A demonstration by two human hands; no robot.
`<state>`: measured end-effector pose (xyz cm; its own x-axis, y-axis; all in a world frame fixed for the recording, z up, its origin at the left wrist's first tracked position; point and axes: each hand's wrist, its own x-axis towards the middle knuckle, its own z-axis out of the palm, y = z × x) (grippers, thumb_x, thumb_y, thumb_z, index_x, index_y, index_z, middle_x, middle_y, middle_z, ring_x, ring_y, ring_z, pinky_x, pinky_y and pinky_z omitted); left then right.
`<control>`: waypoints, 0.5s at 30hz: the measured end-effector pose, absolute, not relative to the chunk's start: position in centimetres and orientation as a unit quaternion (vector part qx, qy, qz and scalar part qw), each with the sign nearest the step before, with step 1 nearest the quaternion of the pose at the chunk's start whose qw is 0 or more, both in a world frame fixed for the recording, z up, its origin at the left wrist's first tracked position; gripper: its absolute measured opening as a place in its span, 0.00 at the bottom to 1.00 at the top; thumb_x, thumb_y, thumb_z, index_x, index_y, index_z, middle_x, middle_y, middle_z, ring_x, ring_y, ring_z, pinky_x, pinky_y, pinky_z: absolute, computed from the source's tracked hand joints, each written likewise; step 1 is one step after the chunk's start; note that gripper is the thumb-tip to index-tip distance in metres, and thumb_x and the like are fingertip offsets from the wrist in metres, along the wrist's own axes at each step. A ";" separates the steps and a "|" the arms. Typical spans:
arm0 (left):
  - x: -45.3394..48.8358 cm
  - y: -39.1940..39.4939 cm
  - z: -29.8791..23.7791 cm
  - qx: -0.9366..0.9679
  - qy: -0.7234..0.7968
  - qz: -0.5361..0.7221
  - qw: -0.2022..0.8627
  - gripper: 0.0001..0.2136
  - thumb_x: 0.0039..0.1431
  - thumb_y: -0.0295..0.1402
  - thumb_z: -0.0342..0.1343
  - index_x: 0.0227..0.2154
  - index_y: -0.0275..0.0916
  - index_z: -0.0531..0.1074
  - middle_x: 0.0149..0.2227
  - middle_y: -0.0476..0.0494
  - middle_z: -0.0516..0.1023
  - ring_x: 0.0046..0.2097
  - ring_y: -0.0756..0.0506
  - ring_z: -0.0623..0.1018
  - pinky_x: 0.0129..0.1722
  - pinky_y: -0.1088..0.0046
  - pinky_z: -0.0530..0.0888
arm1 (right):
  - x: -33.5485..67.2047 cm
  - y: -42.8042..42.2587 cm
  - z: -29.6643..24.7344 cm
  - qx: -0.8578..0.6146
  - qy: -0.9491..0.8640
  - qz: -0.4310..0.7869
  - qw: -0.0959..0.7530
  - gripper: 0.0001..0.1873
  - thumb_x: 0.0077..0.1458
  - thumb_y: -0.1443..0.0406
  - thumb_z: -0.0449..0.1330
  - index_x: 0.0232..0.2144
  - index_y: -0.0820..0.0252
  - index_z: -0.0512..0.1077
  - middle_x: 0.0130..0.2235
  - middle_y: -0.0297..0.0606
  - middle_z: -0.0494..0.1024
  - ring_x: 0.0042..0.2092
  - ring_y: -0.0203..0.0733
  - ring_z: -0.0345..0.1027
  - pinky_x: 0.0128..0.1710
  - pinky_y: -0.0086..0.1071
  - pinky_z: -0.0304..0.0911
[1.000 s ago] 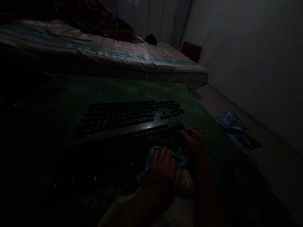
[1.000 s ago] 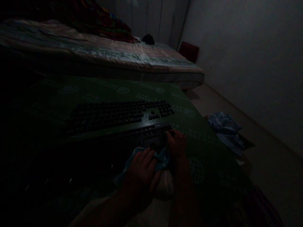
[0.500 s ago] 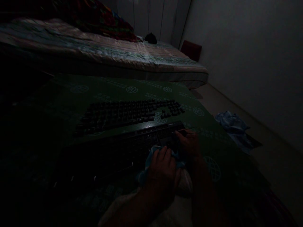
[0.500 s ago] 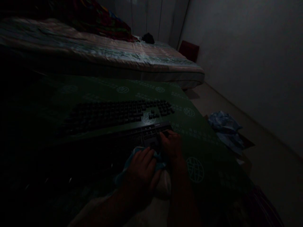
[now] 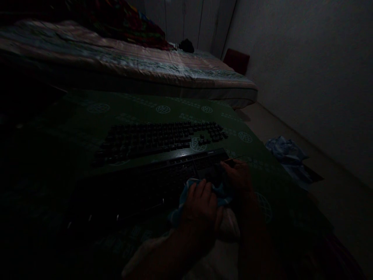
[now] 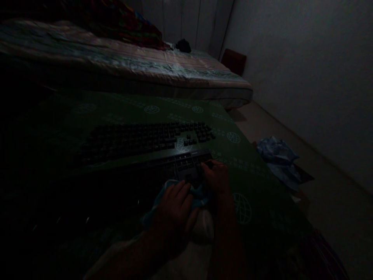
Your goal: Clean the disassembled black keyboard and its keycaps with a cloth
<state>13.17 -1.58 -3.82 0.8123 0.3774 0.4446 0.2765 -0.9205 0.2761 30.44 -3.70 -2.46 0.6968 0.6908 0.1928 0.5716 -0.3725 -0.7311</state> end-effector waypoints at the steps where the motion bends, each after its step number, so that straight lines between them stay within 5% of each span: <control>1: 13.2 -1.6 -3.8 0.947 0.173 0.253 0.099 0.12 0.56 0.34 0.50 0.37 0.31 0.72 0.48 0.31 0.72 0.52 0.34 0.68 0.50 0.50 0.66 | 30.5 -4.0 -2.2 -0.825 -0.360 0.101 0.425 0.14 0.47 0.57 0.57 0.21 0.61 0.74 0.22 0.39 0.77 0.25 0.41 0.70 0.23 0.29 0.60; 6: 13.2 -1.6 -3.9 0.947 0.178 0.247 0.100 0.12 0.56 0.34 0.50 0.37 0.31 0.72 0.48 0.31 0.72 0.53 0.34 0.68 0.50 0.50 0.66 | 30.8 -5.1 -1.1 -0.804 -0.315 0.211 0.458 0.13 0.43 0.58 0.60 0.19 0.63 0.73 0.20 0.36 0.75 0.22 0.39 0.67 0.20 0.28 0.58; 15: 13.2 -1.6 -4.0 0.949 0.175 0.242 0.101 0.12 0.56 0.35 0.50 0.37 0.31 0.72 0.48 0.31 0.72 0.53 0.34 0.68 0.51 0.50 0.66 | 30.1 -4.6 -0.8 -0.781 -0.270 0.233 0.513 0.12 0.41 0.58 0.62 0.21 0.63 0.75 0.21 0.34 0.75 0.23 0.38 0.67 0.21 0.27 0.58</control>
